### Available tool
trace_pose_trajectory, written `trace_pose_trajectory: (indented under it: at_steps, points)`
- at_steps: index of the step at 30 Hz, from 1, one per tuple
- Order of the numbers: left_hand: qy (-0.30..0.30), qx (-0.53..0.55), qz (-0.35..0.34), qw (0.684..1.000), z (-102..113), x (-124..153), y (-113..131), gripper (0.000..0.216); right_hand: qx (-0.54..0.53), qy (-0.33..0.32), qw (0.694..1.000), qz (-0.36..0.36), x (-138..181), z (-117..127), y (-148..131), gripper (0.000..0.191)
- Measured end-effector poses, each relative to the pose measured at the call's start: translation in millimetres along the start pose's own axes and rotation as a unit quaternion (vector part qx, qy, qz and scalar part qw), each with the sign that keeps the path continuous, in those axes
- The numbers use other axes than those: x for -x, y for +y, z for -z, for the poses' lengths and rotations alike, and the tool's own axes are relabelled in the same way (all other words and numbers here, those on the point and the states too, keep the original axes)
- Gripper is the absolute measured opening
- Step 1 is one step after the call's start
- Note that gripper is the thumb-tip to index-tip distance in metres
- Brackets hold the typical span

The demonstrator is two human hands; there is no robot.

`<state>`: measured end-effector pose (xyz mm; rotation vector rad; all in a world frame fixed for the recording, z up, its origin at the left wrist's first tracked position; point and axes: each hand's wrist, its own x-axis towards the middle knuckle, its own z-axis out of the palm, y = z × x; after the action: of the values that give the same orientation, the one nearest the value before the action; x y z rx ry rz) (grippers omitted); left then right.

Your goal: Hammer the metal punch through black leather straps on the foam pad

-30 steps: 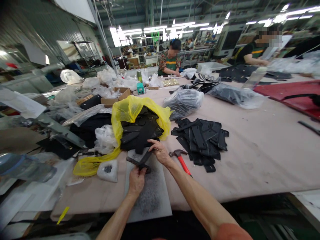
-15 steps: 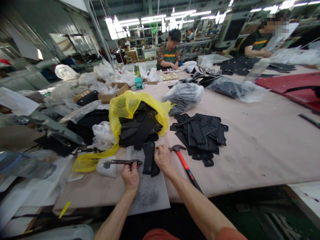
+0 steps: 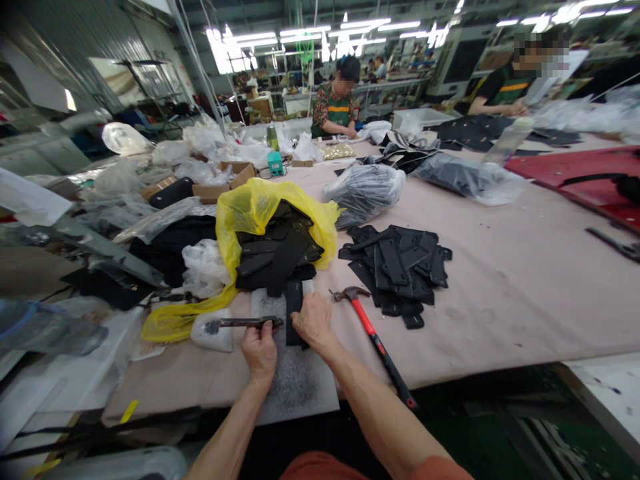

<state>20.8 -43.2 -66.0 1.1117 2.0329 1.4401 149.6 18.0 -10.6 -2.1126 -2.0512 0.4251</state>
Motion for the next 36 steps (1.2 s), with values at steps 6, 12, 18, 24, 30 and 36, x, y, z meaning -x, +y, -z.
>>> trace_pose_trajectory:
  at_steps: [6,12,18,24,30,36]
  points:
    - [0.003,0.01,-0.009,1.0,2,2,7,0.028,-0.05,0.01,0.993,0.106,32,-16,-1,0.006]
    - [-0.022,0.0,-0.023,0.999,4,4,6,0.029,-0.139,0.009,0.962,0.233,54,-22,14,0.024]
    - [-0.055,0.005,-0.013,0.998,3,5,4,0.028,-0.06,0.046,0.993,0.088,43,-7,29,0.027]
    - [-0.09,-0.064,-0.082,0.991,0,6,4,0.025,-0.015,-0.016,1.0,-0.017,44,-2,16,0.029]
    - [-0.079,-0.074,-0.078,0.991,0,6,6,0.025,-0.165,-0.046,0.984,-0.048,51,-3,40,0.035]
    - [-0.095,-0.071,-0.051,0.992,2,2,10,0.025,-0.425,-0.101,0.899,-0.037,69,-7,93,0.076]
